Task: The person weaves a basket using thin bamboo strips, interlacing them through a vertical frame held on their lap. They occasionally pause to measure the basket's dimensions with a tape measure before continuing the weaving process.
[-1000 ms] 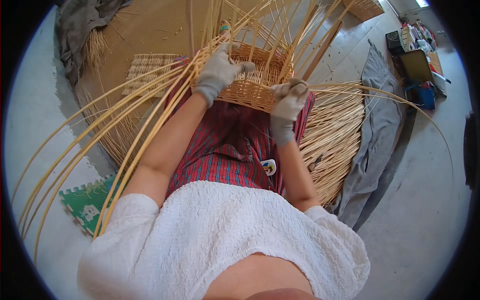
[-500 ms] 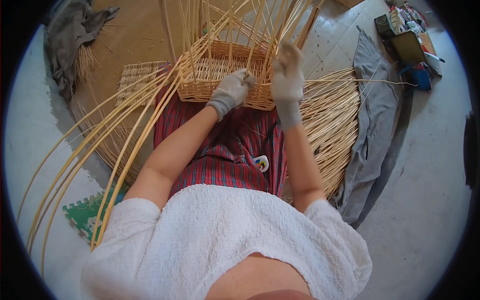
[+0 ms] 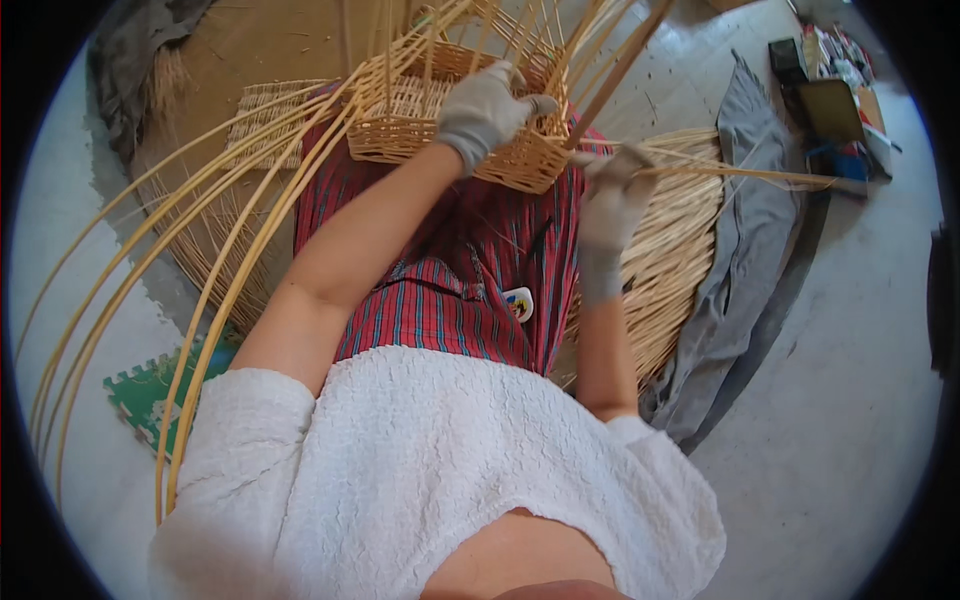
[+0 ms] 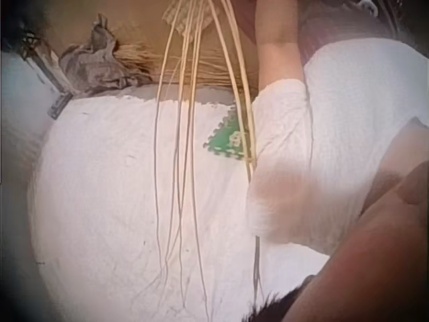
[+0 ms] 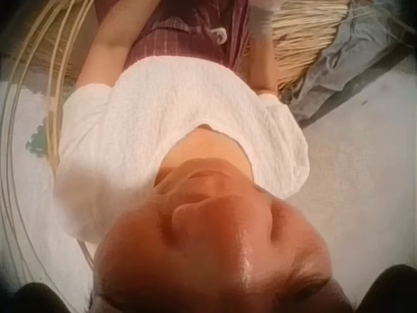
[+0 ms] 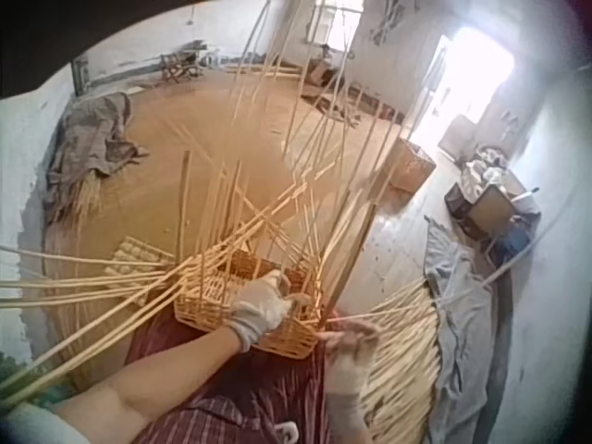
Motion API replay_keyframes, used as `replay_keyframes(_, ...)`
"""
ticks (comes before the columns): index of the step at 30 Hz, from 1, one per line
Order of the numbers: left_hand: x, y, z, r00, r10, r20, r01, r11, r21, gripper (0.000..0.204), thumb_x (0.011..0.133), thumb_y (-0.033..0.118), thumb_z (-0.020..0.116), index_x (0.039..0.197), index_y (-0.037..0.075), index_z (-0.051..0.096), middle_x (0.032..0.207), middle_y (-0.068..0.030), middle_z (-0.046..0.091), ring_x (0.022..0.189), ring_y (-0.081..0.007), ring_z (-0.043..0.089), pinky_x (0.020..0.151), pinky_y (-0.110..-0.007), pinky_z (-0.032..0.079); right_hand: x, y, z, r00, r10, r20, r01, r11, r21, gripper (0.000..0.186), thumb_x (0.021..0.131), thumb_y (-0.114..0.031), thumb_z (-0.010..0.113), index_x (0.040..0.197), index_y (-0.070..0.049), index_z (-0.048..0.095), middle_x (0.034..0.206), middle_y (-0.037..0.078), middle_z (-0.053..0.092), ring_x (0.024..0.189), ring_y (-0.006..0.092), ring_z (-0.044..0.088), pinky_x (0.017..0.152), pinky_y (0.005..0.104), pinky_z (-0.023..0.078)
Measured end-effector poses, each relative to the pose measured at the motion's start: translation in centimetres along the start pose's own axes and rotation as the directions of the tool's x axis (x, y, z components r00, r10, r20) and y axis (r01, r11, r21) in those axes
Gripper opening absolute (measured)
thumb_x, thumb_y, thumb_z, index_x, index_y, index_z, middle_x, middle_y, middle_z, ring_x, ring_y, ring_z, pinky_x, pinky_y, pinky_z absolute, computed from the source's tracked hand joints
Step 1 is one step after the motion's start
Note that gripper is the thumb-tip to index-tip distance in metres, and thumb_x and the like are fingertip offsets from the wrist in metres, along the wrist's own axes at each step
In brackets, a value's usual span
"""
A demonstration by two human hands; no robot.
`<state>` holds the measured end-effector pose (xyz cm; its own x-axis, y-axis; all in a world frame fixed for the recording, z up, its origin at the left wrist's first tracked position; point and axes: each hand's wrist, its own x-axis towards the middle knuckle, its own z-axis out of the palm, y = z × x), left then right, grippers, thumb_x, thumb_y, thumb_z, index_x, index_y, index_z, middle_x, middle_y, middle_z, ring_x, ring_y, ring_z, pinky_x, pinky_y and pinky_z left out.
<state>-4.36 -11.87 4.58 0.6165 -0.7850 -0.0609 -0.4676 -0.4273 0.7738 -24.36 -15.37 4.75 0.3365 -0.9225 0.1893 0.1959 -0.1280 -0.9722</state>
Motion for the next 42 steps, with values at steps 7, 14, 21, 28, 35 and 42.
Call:
replay_keyframes(7,-9.3,-8.3,-3.0,0.934,0.123,-0.335,-0.234,0.92,-0.315,0.024,0.093,0.017,0.076,0.113,0.007,0.07,0.101,-0.0076,0.071,0.086,-0.0158,0.069,0.078,-0.031,0.056,0.9,0.4,-2.7,0.813,0.581,0.049,-0.574,0.813,-0.099,0.023,0.103,-0.021,0.055,0.105,0.0,0.063,0.087,0.011,0.07,0.078,0.0227,0.072,0.067,0.0337,0.058)
replay_keyframes(14,-8.3,-15.5,-8.1,0.873,-0.077,-0.482,-0.126,0.919,-0.374,0.046,0.099,0.033,0.068,0.127,-0.004,0.063,0.11,-0.0112,0.072,0.091,-0.0163,0.067,0.078,-0.032,0.054,-2.8,-1.0,16.0,0.867,0.186,0.463,-0.085,0.969,-0.231,0.049,0.103,-0.022,0.056,0.145,0.003,0.05,0.14,0.017,0.061,0.127,0.0313,0.06,0.107,0.0358,0.046)
replay_keyframes(21,-10.0,-15.5,-9.9,0.969,-0.013,-0.246,-0.039,0.978,-0.207,0.061,0.089,0.031,0.078,0.137,0.0,0.056,0.12,-0.0159,0.068,0.114,-0.0344,0.063,0.098,-0.043,0.051,6.5,7.9,26.7,0.78,0.626,0.003,-0.591,0.739,-0.324,0.12,0.08,-0.065,0.076,0.161,0.0,0.016,0.157,0.034,0.032,0.143,0.044,0.041,0.115,0.0427,0.039)
replay_keyframes(28,-8.3,-16.9,-10.5,0.946,0.291,-0.14,-0.175,0.827,0.535,0.091,0.07,0.044,0.089,0.145,0.01,0.049,0.13,-0.0167,0.063,0.113,-0.0386,0.061,0.094,-0.049,0.05,4.1,7.7,27.6,0.942,0.316,-0.116,-0.329,0.937,-0.117,0.076,0.09,-0.057,0.072,0.146,-0.011,0.05,0.129,0.018,0.061,0.12,0.0305,0.062,0.097,0.04,0.052)
replay_keyframes(35,-7.2,-18.7,-10.3,0.984,0.178,-0.011,-0.149,0.856,0.494,0.089,0.068,0.04,0.091,0.141,0.01,0.05,0.128,-0.0158,0.064,0.112,-0.0362,0.063,0.097,-0.047,0.05,7.5,-0.2,25.9,0.818,0.43,0.382,-0.242,0.86,-0.449,0.061,0.097,-0.059,0.058,0.123,-0.004,0.064,0.098,0.012,0.071,0.089,0.0269,0.069,0.083,0.0373,0.054)
replay_keyframes(42,-5.8,-18.8,-10.4,0.985,0.168,0.037,-0.17,0.906,0.387,0.087,0.068,0.035,0.092,0.141,0.012,0.05,0.128,-0.0153,0.063,0.118,-0.0357,0.061,0.103,-0.044,0.048,5.3,-3.1,27.2,0.957,-0.23,0.177,0.216,0.971,0.099,0.043,0.102,-0.034,0.059,0.127,0.0,0.061,0.112,0.012,0.068,0.103,0.0236,0.064,0.088,0.0348,0.052)
